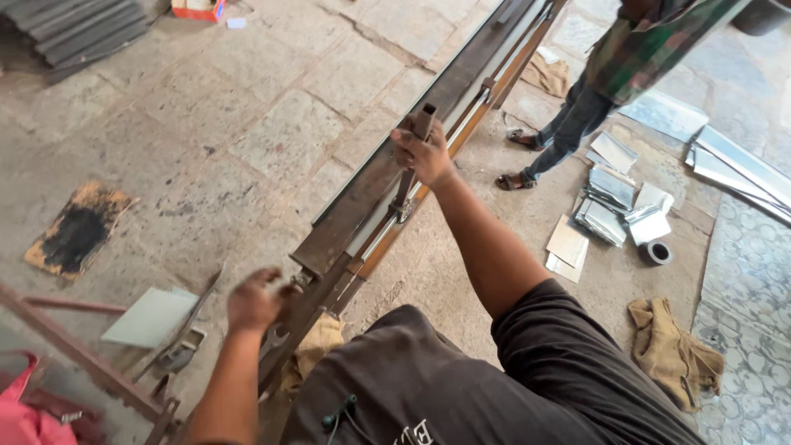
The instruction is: The person operates a manual metal bending machine to bend long aluminum profiles. They use a wrench to loosen the machine's clamps, insert a profile, and then use a long metal bar as a lever to apply force and bend the metal. The process is repeated for multiple profiles with the assistance of a coworker.
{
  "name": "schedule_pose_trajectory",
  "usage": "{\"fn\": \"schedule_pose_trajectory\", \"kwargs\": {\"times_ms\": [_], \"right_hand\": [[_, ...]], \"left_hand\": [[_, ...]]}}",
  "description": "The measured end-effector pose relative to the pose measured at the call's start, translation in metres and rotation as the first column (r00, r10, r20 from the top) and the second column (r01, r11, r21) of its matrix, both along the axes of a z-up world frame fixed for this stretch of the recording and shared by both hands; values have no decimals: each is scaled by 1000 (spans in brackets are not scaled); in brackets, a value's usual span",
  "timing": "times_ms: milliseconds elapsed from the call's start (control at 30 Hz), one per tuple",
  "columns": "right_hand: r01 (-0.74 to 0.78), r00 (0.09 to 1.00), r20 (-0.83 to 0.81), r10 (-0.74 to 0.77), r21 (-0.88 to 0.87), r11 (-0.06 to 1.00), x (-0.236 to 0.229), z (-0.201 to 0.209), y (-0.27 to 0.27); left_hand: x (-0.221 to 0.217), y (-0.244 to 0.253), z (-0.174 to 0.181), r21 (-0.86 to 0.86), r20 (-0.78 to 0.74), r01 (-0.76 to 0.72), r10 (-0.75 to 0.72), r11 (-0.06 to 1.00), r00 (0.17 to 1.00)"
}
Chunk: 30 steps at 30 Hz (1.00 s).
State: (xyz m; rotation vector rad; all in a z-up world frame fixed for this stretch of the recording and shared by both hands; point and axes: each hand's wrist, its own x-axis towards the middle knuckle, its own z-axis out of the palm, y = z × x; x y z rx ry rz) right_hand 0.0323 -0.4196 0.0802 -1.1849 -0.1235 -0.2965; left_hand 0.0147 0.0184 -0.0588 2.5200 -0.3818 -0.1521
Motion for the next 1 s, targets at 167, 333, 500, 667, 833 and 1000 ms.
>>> {"fn": "schedule_pose_trajectory", "kwargs": {"times_ms": [167, 333, 500, 667, 833, 1000], "right_hand": [[23, 999, 26, -23, 3, 1000, -6, 24, 9], [39, 999, -14, -38, 16, 999, -6, 25, 11], [21, 999, 41, -20, -34, 999, -6, 21, 4], [82, 996, 40, -78, -100, 992, -4, 22, 8], [42, 999, -7, -43, -43, 998, -4, 27, 9], [9, 1000, 6, -9, 3, 1000, -6, 24, 8]], "left_hand": [[9, 11, -7, -167, 133, 27, -5, 986, 991], [10, 6, 3, -9, 16, -207, 207, 978, 978], [6, 3, 11, -90, -112, 2, -13, 996, 994], [11, -1, 31, -98, -98, -408, 399, 908, 911], [1, -23, 32, -256, -39, 99, -113, 962, 993], [-19, -21, 8, -270, -55, 8, -24, 963, 998]]}}
